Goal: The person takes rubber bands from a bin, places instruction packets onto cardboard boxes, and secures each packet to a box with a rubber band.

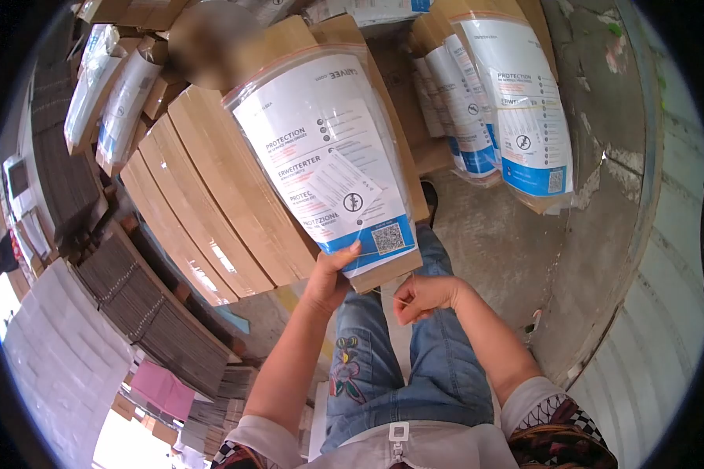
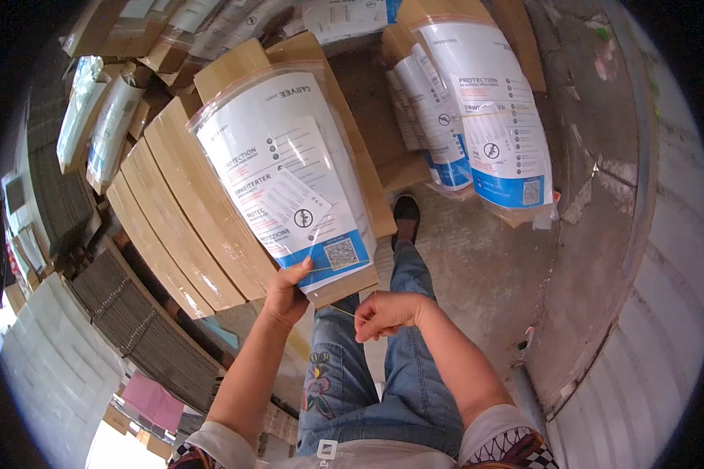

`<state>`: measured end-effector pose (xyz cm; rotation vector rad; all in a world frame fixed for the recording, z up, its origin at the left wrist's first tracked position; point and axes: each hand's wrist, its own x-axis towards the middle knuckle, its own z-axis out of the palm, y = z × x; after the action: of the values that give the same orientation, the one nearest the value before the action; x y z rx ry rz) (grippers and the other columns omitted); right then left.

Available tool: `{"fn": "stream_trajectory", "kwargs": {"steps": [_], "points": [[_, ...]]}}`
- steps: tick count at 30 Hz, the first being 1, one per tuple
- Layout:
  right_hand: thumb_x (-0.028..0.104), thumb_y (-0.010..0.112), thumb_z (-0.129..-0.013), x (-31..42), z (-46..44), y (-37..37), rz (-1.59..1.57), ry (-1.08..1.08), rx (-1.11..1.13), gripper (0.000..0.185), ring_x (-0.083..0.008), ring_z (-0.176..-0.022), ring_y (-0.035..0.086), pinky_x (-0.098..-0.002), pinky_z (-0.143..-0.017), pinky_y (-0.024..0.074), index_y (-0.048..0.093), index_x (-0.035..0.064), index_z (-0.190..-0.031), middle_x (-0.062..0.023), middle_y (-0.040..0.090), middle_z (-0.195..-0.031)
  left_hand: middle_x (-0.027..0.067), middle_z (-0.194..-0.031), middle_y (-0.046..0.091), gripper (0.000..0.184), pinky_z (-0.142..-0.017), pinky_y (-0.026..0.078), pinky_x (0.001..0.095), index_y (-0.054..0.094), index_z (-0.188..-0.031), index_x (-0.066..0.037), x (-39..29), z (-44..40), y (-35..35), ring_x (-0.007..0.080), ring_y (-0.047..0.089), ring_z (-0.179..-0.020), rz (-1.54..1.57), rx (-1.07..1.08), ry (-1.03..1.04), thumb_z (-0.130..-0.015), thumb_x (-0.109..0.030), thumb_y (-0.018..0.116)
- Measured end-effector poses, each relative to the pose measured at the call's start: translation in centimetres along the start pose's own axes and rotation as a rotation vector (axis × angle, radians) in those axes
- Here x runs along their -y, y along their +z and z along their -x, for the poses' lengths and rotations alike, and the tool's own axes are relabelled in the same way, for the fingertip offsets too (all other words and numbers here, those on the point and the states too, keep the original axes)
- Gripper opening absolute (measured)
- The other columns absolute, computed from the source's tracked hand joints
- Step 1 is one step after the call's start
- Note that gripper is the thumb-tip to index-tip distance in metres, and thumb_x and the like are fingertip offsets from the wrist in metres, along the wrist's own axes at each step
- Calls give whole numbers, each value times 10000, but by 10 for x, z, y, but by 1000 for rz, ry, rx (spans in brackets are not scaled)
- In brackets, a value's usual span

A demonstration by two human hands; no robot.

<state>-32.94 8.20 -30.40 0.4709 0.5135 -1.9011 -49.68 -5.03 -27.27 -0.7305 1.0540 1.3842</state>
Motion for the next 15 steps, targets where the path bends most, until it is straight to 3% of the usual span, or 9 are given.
{"fn": "stream_trajectory", "kwargs": {"steps": [3, 6, 9, 12, 15], "points": [[173, 758, -700, 2, -1, -5, -192, -92, 177, 209, -46, -468, 445, -184, -380, 300, 593, 59, -760, -13, 561, -626, 107, -1123, 580, 527, -912, 435, 370, 482, -1199, 1, 4, -4, -2, 241, 559, -1016, -23, 20, 14, -772, -225, 691], [155, 749, -700, 9, -12, 0, -186, -55, 248, 209, -60, -473, 450, -184, -390, 320, 603, 61, -816, -12, 566, -642, 101, -1122, 577, 535, -916, 434, 368, 477, -1206, -8, 6, -3, 0, 236, 557, -1018, -4, 15, 32, -768, -223, 696], [173, 703, -757, 26, -20, 4, 377, 59, 11, 187, -86, -495, 499, -208, -402, 367, 602, 62, -869, -26, 595, -701, 98, -1128, 574, 542, -919, 433, 366, 473, -1211, -14, 11, -9, -6, 234, 554, -1023, -8, 12, 45, -765, -223, 699], [214, 647, -825, 5, -30, -1, -121, -7, -541, 169, -113, -593, 569, -240, -483, 452, 598, 68, -893, -48, 620, -738, 102, -1136, 570, 556, -925, 422, 362, 470, -1215, -7, 5, -11, -12, 234, 544, -1038, -21, 19, 22, -754, -209, 707], [246, 589, -877, -14, -22, 3, -883, -523, -548, 178, -124, -715, 605, -265, -595, 508, 594, 74, -926, -72, 637, -755, 105, -1142, 565, 577, -931, 403, 359, 467, -1218, 7, 3, -14, -12, 232, 529, -1052, 11, 22, -3, -735, -178, 721]]}}
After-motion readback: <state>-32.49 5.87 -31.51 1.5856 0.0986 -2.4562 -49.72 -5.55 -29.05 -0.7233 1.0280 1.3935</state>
